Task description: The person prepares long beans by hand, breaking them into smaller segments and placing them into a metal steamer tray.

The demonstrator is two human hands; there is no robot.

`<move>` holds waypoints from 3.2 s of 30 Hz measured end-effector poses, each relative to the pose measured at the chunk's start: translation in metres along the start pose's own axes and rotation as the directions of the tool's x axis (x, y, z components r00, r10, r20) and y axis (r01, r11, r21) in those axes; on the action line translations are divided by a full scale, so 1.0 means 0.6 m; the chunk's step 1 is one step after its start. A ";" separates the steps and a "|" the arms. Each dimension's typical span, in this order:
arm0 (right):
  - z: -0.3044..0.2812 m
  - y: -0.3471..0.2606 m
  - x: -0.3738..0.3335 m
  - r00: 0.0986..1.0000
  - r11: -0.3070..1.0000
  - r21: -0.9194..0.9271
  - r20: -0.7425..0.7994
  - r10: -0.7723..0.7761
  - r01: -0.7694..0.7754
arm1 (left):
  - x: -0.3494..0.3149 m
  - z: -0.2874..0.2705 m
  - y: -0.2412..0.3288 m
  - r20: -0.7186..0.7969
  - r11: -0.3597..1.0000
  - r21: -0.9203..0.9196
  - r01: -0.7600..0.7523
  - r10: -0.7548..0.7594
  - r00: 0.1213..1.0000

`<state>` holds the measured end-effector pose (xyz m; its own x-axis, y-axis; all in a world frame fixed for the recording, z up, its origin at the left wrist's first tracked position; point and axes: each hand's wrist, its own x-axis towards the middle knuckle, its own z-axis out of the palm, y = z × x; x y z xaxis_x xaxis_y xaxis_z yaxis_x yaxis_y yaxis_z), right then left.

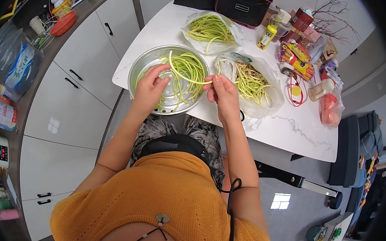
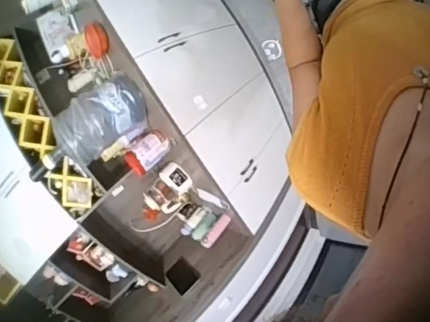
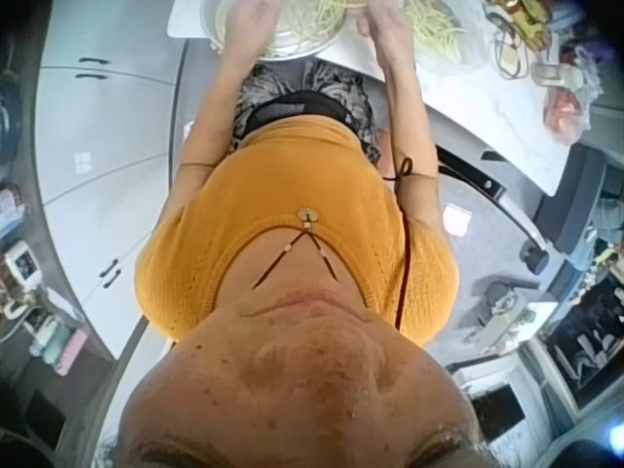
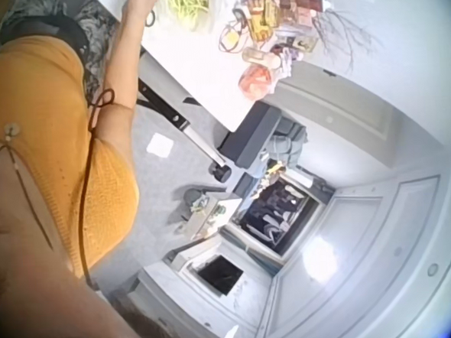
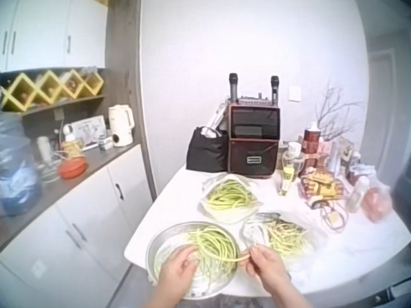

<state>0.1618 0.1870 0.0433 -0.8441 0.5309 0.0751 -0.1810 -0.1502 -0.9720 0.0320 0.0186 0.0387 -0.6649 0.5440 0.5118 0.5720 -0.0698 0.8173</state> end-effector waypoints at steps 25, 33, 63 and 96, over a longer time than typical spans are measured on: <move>0.035 -0.010 -0.035 0.978 0.969 -0.137 -0.005 -0.206 0.204 | -0.017 0.050 0.011 0.215 0.867 -0.349 0.356 -0.296 0.931; 0.059 0.030 -0.059 0.863 0.628 -0.598 0.271 -0.427 0.498 | 0.004 0.030 0.020 0.294 0.565 -0.686 0.458 -0.360 0.885; 0.052 -0.033 -0.031 0.645 0.055 -0.813 0.417 -0.640 0.579 | 0.004 0.011 0.004 0.359 0.325 -0.813 0.483 -0.372 0.856; -0.169 0.015 0.028 0.766 0.472 -0.875 -0.377 -0.520 -0.110 | 0.001 -0.039 -0.048 -0.055 0.989 -0.067 0.130 -0.134 0.989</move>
<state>0.1973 0.2789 0.0134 -0.3623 0.7995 0.4791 0.4494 0.6002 -0.6617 0.0036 0.0012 0.0217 -0.7609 0.5015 0.4117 0.4473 -0.0542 0.8927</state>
